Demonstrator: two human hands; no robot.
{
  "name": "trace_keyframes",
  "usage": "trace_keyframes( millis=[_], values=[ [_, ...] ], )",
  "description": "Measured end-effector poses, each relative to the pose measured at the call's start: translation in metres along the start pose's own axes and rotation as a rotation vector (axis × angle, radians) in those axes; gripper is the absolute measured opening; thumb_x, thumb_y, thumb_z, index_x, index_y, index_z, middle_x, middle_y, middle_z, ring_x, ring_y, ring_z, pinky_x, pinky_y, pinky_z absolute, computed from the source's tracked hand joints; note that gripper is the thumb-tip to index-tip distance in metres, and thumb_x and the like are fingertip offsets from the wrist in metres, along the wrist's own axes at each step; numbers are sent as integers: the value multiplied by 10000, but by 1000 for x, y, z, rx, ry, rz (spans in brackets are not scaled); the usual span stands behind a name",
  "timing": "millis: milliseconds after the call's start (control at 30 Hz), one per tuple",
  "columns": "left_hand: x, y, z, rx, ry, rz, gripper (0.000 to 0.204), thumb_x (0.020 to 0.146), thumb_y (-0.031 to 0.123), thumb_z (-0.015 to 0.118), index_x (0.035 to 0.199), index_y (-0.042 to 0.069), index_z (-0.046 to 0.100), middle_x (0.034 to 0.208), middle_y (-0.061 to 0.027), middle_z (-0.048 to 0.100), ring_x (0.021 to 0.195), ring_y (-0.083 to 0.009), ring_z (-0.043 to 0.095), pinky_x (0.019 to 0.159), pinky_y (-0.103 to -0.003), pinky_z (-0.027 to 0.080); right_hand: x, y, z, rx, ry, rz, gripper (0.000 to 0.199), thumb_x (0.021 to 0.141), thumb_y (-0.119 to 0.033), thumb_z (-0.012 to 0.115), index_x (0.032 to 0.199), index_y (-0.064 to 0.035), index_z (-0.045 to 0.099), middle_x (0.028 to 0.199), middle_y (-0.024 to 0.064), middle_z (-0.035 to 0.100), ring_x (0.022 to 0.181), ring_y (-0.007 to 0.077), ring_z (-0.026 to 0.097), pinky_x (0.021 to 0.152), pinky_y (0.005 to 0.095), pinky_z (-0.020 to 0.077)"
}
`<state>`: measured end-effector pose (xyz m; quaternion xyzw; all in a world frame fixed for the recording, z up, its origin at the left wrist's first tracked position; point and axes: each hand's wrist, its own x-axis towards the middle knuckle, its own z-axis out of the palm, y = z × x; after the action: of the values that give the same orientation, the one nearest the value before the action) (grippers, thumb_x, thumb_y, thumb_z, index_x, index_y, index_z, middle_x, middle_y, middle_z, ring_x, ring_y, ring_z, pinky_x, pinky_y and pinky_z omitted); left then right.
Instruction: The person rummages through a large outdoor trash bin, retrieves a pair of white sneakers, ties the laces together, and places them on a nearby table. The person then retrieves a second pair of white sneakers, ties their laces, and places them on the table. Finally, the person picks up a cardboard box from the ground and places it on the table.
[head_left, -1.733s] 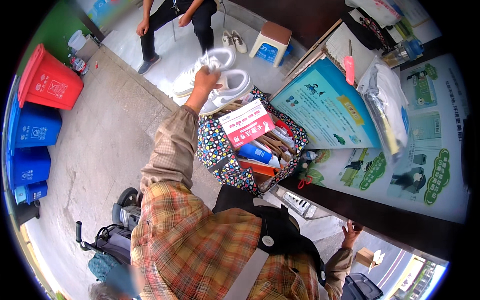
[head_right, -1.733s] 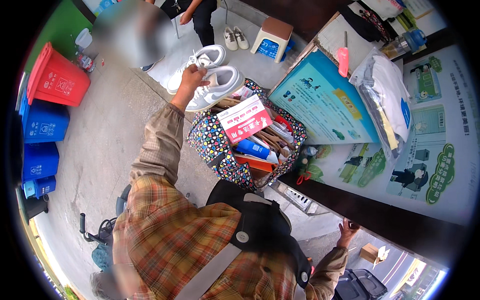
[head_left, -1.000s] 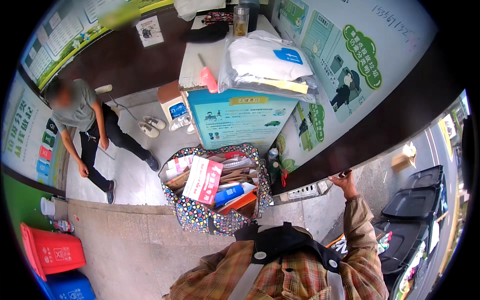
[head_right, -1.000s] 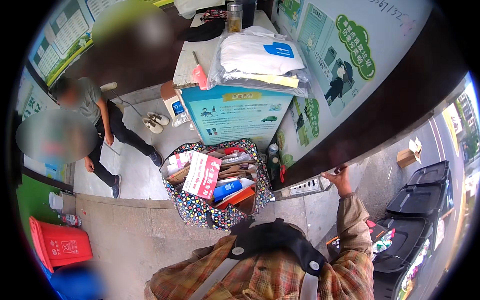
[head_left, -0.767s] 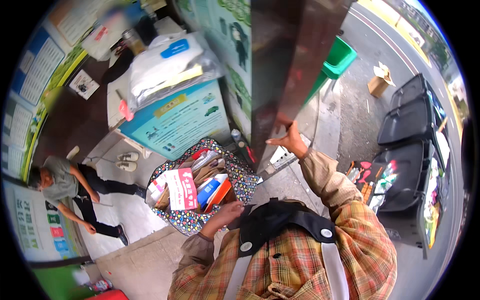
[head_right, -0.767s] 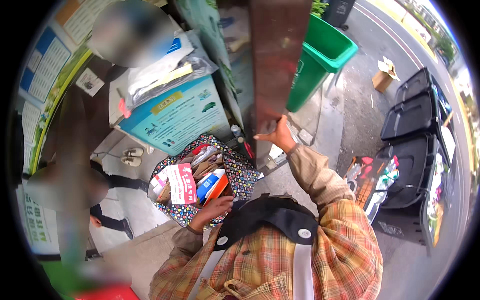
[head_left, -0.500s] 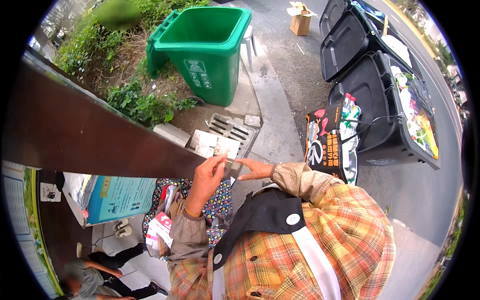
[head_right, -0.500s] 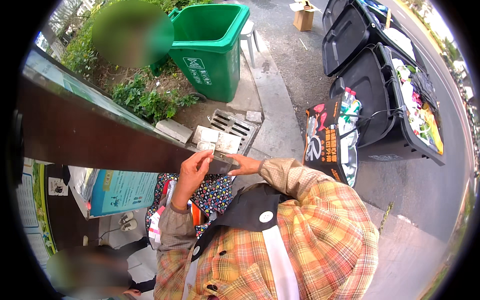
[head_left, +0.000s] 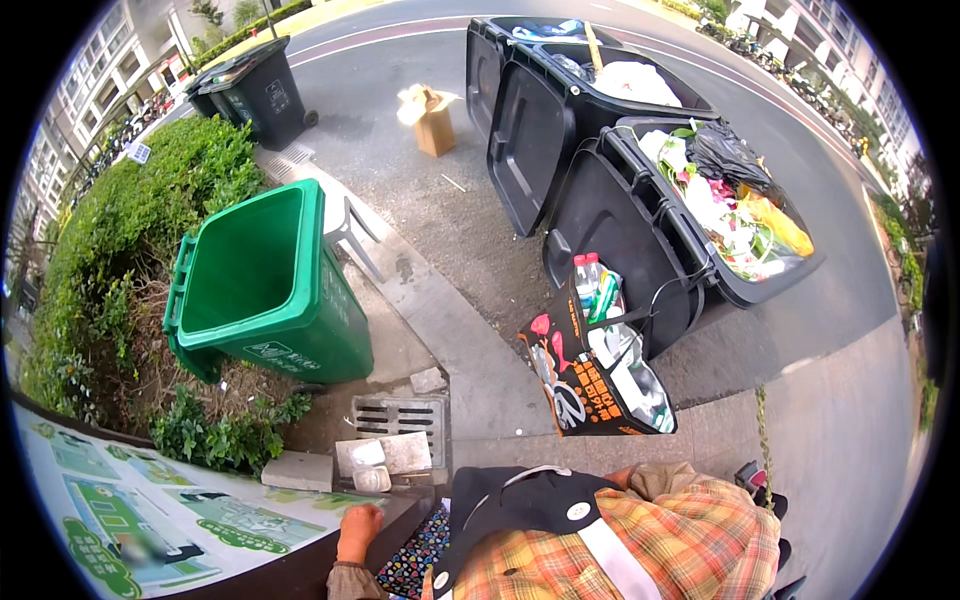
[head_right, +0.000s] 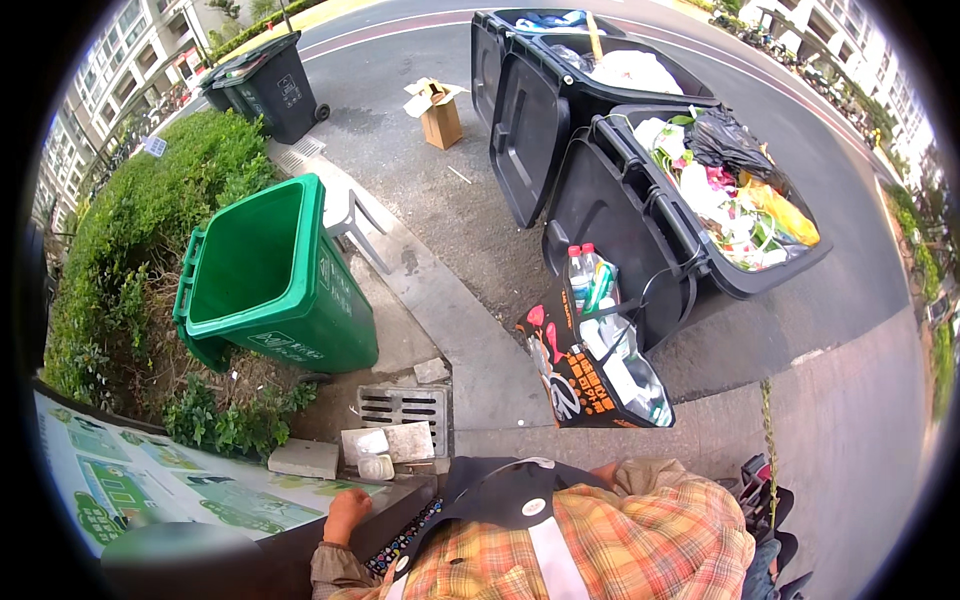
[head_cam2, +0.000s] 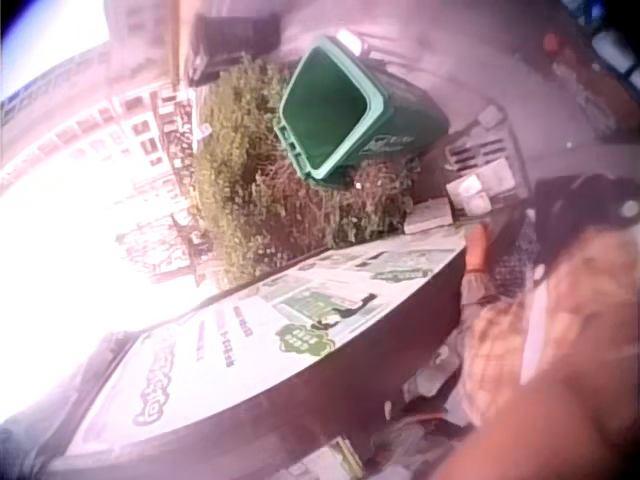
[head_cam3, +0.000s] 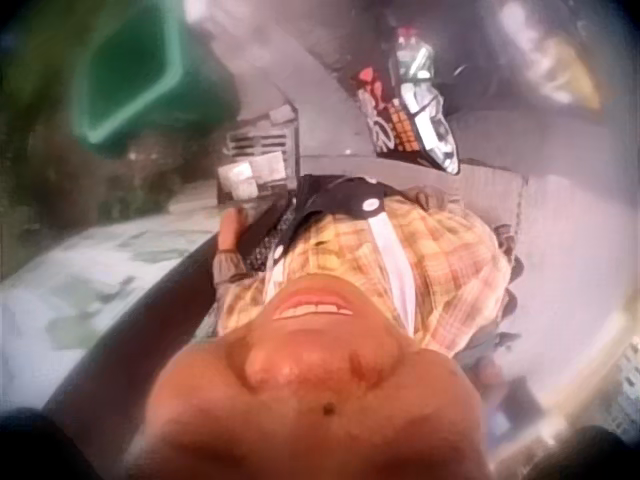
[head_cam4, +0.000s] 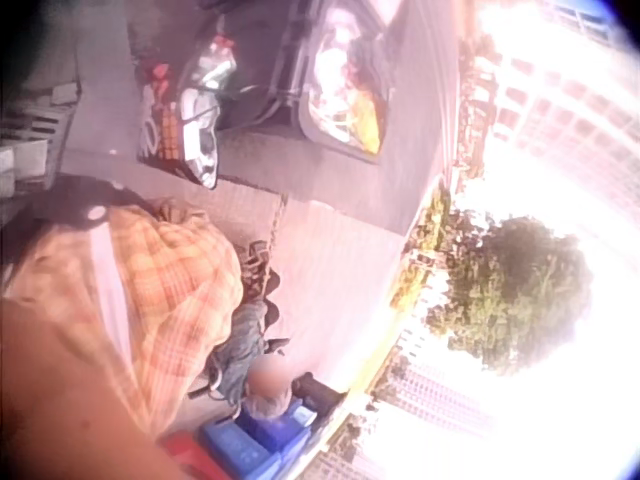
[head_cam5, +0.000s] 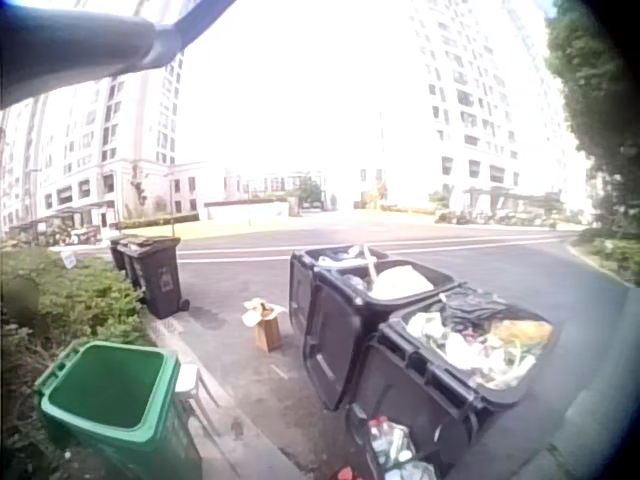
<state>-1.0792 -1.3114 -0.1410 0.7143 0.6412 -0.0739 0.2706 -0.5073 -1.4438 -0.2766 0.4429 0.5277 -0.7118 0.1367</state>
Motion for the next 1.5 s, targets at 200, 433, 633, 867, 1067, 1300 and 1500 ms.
trace_keyframes(
  millis=[200, 433, 633, 867, 1067, 1300, 1500],
  values=[
    [-11, -3, 25, -64, -225, -198, 219, 727, 283, 589, 827, 98, 648, 796, -149, 639, 813, -337, 604, 720, -437, 481, -20, -173, -102, -259, -9, -35, 470, 742, -168, 638, 1174, -46, 498, 1079, 154, 596, 1005, 271, 561, 811, 379, 443],
    [3, -17, 16, -355, -281, -321, 223, 764, 236, 568, 903, 84, 651, 840, -188, 632, 835, -345, 606, 734, -419, 486, 47, -289, -233, -169, 362, -230, 496, 837, -206, 567, 1284, -83, 391, 1174, 165, 536, 1016, 303, 558, 821, 388, 463],
    [133, 1, -8, -485, -302, -373, 235, 780, 226, 578, 936, 62, 640, 852, -174, 638, 830, -301, 611, 733, -388, 486, 73, -352, -329, -514, 400, -191, 407, 839, -179, 516, 1213, -35, 442, 1118, 210, 544, 1035, 370, 521, 865, 442, 413],
    [325, 22, -70, -489, -282, -277, 253, 798, 214, 591, 975, 38, 628, 865, -158, 646, 824, -249, 618, 733, -351, 485, 74, -397, -437, -439, 282, -307, 456, 792, -102, 517, 1237, -65, 428, 1159, 192, 521, 1080, 362, 493, 908, 404, 397],
    [492, 39, -109, -550, -191, -185, 271, 813, 204, 601, 1008, 17, 617, 877, -144, 653, 819, -205, 623, 733, -320, 485, 73, -410, -588, -264, 228, -804, 509, 808, -135, 572, 1283, -63, 404, 1264, 147, 464, 1136, 279, 480, 941, 353, 383],
    [671, 116, -184, -727, -262, -115, 305, 830, 203, 611, 1050, -9, 597, 899, -122, 658, 815, -152, 620, 736, -287, 483, 40, -450, -740, 155, 178, -769, 556, 848, -159, 585, 1345, -120, 337, 1267, 121, 472, 1166, 221, 456, 951, 362, 377],
    [780, 160, -211, -316, -200, 81, 315, 776, 204, 643, 1047, 49, 605, 906, -125, 651, 806, -208, 632, 721, -313, 492, 61, -448, -826, -1, 422, -716, 489, 817, -195, 608, 1245, -34, 439, 1158, 152, 531, 1082, 250, 511, 898, 332, 412]
  ],
)
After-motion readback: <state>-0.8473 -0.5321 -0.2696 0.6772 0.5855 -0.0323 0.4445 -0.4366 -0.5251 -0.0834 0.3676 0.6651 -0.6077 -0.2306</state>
